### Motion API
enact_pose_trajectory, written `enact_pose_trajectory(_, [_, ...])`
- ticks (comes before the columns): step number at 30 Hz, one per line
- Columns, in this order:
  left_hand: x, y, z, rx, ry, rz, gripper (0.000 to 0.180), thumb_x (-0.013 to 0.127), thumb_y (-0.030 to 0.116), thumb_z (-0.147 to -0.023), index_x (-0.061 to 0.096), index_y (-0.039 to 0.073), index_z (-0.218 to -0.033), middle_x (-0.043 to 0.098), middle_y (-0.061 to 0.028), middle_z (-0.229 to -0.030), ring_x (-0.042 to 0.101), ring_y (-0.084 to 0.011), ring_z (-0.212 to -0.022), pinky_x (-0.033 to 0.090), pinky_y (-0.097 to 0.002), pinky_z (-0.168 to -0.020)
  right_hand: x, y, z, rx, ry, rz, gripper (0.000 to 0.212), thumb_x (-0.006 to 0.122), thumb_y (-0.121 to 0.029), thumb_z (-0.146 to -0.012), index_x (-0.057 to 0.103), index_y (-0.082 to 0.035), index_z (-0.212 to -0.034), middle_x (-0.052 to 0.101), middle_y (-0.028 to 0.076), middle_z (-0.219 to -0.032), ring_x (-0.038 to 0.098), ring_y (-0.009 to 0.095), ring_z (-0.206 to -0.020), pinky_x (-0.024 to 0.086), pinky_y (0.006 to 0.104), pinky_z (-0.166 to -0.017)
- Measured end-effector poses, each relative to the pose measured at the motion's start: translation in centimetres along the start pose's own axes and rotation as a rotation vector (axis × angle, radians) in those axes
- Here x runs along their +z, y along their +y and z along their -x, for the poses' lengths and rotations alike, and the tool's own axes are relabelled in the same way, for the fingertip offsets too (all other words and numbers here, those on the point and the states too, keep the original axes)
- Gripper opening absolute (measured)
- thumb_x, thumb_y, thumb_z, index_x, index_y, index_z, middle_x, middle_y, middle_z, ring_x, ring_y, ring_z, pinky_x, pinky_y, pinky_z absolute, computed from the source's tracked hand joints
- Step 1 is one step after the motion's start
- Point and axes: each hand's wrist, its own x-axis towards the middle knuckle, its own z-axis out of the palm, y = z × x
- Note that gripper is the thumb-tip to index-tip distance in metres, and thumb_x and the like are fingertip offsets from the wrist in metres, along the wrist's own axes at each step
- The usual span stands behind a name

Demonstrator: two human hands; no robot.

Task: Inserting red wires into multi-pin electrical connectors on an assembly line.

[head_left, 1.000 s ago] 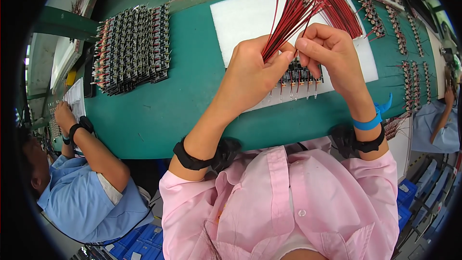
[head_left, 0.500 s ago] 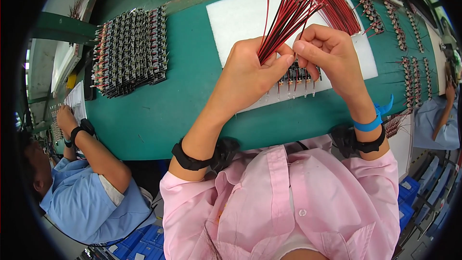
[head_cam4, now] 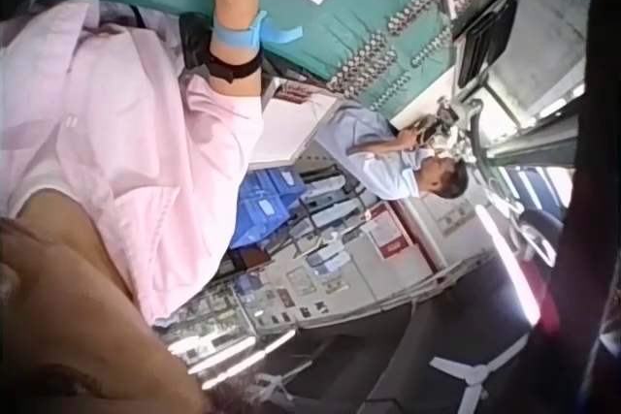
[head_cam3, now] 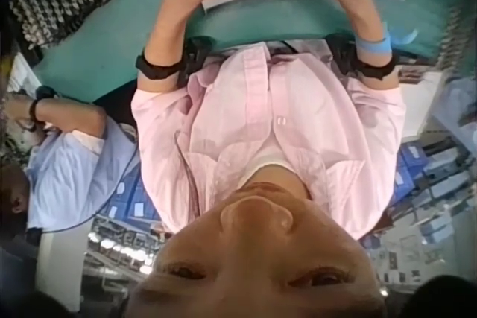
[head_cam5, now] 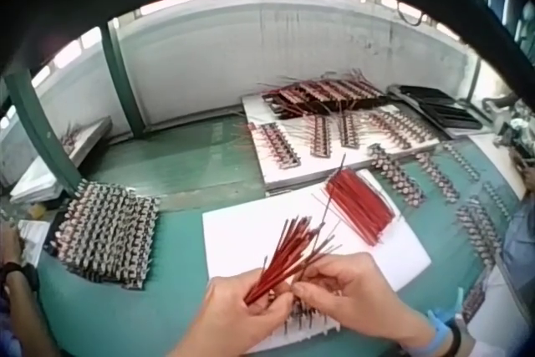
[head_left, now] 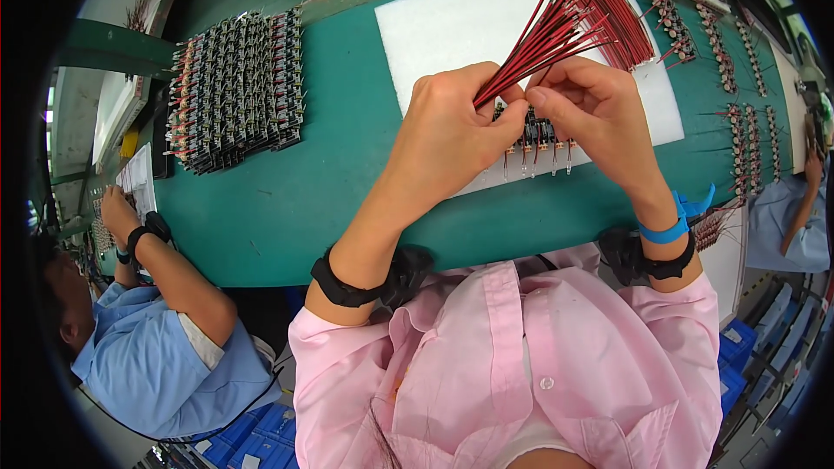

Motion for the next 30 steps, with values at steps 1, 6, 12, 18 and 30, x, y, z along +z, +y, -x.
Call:
enact_pose_trajectory(1, [0.0,0.1,0.0,0.0,0.0,0.0,0.01,0.057,0.007,-0.069,0.054,-0.002,-0.066,0.034,-0.0026,-0.041,0.032,-0.0089,-0.038,0.028,-0.0239,-0.037,-0.1,0.0,0.0,0.0,0.0,0.0,0.01,0.056,-0.005,-0.075,0.052,0.004,-0.077,0.053,0.003,-0.061,0.044,0.004,-0.046,0.034,0.0161,-0.039])
enact_pose_trajectory(6, [-0.1,0.3,-0.2,-0.001,-0.037,0.029,0.015,0.06,0.011,-0.068,0.054,-0.003,-0.065,0.036,-0.0038,-0.042,0.036,-0.0107,-0.037,0.032,-0.025,-0.038,-0.4,0.0,0.3,0.055,-0.041,-0.044,0.01,0.056,-0.006,-0.075,0.053,0.004,-0.078,0.053,0.003,-0.064,0.045,0.004,-0.05,0.036,0.0169,-0.043])
enact_pose_trajectory(12, [-0.7,-0.1,-1.1,0.088,0.016,0.065,0.022,0.058,0.016,-0.073,0.05,-0.002,-0.062,0.039,0.0003,-0.043,0.04,-0.0106,-0.038,0.035,-0.0253,-0.04,-0.9,0.4,0.5,0.025,-0.063,-0.042,0.009,0.054,-0.006,-0.076,0.052,0.002,-0.074,0.051,0.001,-0.067,0.045,0.005,-0.058,0.037,0.0179,-0.051])
enact_pose_trajectory(18, [-3.6,-2.5,-4.7,0.194,0.19,0.53,0.035,0.053,0.028,-0.079,0.039,0.009,-0.053,0.034,0.0032,-0.045,0.032,-0.0054,-0.04,0.032,-0.0218,-0.042,-4.7,3.0,1.5,-0.069,0.07,0.248,0.006,0.053,-0.003,-0.074,0.05,0.002,-0.072,0.048,0.002,-0.066,0.043,0.008,-0.059,0.035,0.0201,-0.055])
enact_pose_trajectory(30, [-4.0,-3.1,-3.2,-0.057,0.169,0.36,0.034,0.052,0.027,-0.079,0.04,0.008,-0.053,0.034,0.0035,-0.046,0.031,-0.0051,-0.041,0.025,-0.0218,-0.04,-5.2,4.9,2.8,0.017,0.103,0.465,0.005,0.052,-0.001,-0.072,0.048,0.002,-0.07,0.047,0.005,-0.064,0.039,0.011,-0.056,0.033,0.0223,-0.051])
